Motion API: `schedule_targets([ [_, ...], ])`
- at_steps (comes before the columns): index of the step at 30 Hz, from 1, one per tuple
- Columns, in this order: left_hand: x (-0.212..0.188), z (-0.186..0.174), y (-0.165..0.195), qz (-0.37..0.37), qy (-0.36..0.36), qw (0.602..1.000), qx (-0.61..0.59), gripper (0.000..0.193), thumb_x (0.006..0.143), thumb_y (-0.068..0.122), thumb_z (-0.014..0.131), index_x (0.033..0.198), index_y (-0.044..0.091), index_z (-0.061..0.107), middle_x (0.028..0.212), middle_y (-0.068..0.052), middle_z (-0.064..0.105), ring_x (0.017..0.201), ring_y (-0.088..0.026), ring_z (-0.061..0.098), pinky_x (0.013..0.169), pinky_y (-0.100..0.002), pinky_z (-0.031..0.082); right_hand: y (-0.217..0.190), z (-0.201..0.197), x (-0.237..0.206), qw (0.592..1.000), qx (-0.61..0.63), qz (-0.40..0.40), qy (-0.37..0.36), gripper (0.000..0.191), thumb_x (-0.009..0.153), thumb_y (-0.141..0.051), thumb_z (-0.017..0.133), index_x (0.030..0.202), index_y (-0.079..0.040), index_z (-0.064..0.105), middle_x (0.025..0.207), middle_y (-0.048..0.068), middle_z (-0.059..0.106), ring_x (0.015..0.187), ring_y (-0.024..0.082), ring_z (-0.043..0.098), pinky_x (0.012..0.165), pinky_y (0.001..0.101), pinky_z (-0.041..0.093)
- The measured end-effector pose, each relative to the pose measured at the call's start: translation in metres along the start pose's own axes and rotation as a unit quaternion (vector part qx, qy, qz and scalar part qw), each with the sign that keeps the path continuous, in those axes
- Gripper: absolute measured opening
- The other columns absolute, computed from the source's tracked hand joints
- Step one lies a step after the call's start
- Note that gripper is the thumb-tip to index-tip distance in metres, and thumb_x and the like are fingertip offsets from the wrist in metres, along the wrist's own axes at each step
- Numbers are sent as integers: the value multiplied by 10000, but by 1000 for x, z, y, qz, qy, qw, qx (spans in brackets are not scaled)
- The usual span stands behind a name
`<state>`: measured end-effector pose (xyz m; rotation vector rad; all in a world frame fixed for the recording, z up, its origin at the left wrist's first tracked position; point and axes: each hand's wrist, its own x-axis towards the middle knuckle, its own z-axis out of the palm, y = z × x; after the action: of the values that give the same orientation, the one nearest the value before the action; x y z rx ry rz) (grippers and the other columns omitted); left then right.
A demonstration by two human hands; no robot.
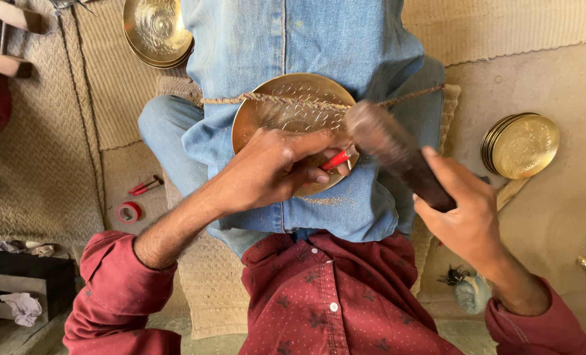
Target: The person sits cross-legged on the floor with a brass plate on their lap and engraves a decorative pattern into it. They hold a red-handled punch against the metal and repeatedly strike it with a wooden mallet, repositioning the punch across the plate surface to build up the design.
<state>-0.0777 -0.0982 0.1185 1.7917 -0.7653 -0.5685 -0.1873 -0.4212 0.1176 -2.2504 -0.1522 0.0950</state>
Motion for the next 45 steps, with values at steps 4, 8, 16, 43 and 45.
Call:
schedule_targets([
  [4,-2,1,3,38,42,998,-23,499,939,109,751,1394,97,547,1011,-105,755,882,-294,746,717,-387,546,-13,-1,10,962,248,99,54,865,815,-62,761,1535,-135,287,934,-25,648,802,60,644,729,246,560],
  [8,-1,1,4,51,40,998,-17,536,935,110,752,1424,95,531,1072,-128,746,904,-318,727,725,-397,533,-14,-5,18,992,-118,-28,-24,862,737,57,772,1509,-127,434,985,121,664,807,229,627,727,379,537],
  [16,-1,2,4,29,44,999,-2,499,942,141,756,1397,113,554,1021,-114,749,870,-319,736,698,-406,538,-6,-7,18,983,144,116,-15,923,781,42,712,1609,-111,335,960,40,637,815,154,623,747,295,549],
  [43,-1,-1,10,33,57,998,-19,419,963,62,725,1347,90,559,1100,-95,765,986,-270,767,770,-365,596,-12,0,23,964,-237,-114,-34,880,665,131,771,1442,-52,399,961,203,687,731,287,659,654,406,544],
  [45,-7,3,15,22,120,989,-79,393,988,-8,672,1343,70,523,1127,-88,746,1029,-220,769,826,-340,619,-13,8,20,999,-48,-21,7,756,784,74,755,1442,4,390,931,104,666,754,181,664,704,338,555],
])
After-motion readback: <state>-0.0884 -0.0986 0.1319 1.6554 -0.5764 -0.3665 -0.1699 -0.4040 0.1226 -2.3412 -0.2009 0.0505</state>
